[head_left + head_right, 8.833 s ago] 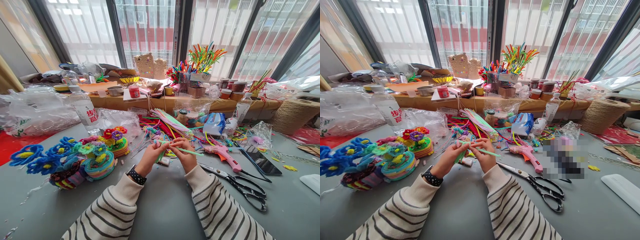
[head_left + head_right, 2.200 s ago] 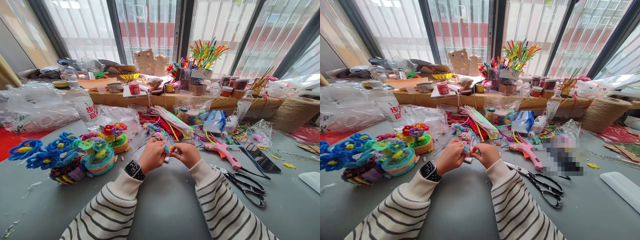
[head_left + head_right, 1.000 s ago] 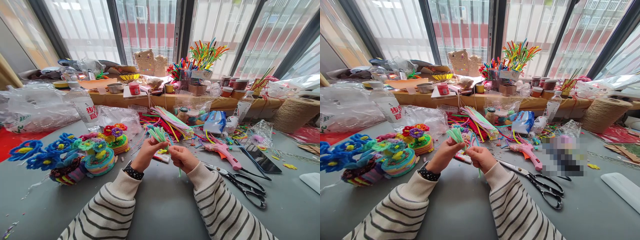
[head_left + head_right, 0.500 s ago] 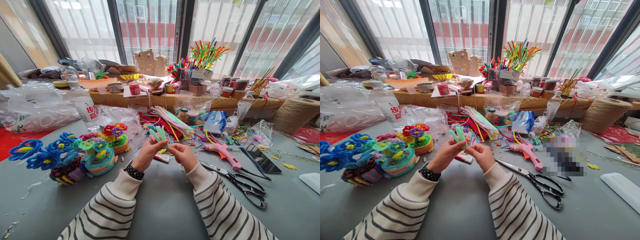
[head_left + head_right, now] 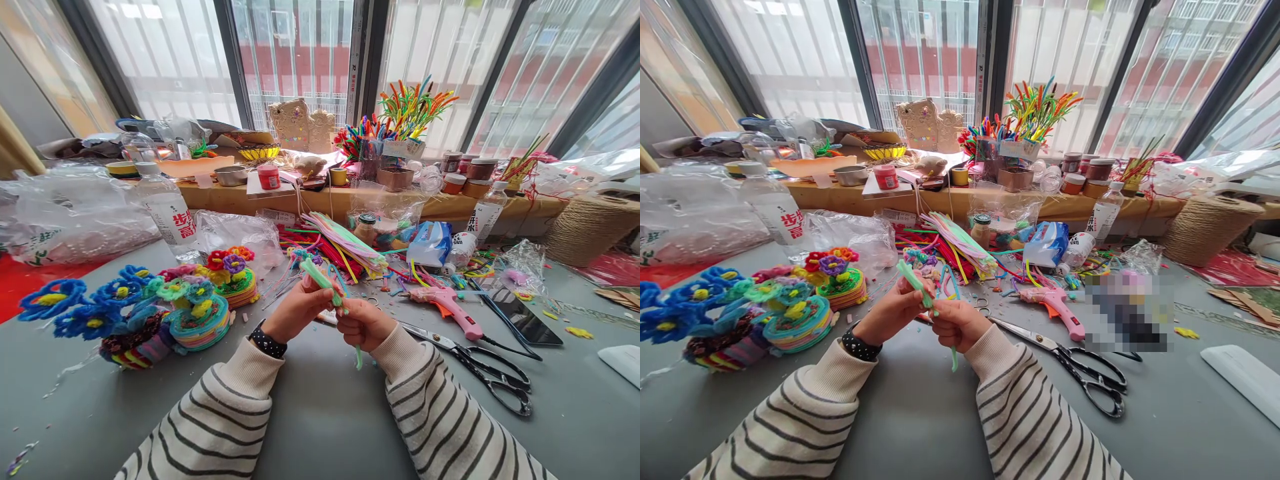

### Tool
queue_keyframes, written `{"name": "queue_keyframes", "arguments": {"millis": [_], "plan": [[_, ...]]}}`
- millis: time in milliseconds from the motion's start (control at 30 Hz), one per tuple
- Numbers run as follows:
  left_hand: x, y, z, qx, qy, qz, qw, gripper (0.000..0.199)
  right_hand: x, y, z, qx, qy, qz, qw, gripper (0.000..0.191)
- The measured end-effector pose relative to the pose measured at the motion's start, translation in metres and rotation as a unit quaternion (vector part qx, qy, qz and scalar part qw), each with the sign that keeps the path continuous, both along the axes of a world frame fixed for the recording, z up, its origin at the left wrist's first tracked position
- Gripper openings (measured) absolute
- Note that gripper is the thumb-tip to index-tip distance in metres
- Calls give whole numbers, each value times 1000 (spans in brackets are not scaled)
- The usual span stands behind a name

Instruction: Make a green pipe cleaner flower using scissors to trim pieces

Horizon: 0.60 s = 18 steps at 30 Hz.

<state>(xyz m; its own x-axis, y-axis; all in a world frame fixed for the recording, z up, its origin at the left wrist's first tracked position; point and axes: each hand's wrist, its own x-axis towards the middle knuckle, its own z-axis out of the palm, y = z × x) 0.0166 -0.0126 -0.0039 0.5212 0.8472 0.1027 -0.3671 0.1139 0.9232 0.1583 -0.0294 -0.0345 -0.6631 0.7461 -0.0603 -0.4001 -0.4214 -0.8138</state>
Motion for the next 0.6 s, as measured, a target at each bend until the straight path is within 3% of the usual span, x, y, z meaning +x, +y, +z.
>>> {"name": "queue_keyframes", "arguments": {"millis": [200,333,467,600], "plan": [[3,0,3,-5,-29,29,999,15,-7,-2,2,44,-22,-107,993,34],[4,2,1,-23,-17,76,997,14,-10,-2,5,97,-84,-205,970,30],[5,3,-1,-31,32,112,993,15,-10,-1,6,212,-202,-296,909,28],[5,2,-1,-26,83,142,986,22,-8,-4,4,337,-344,-341,807,29]]}}
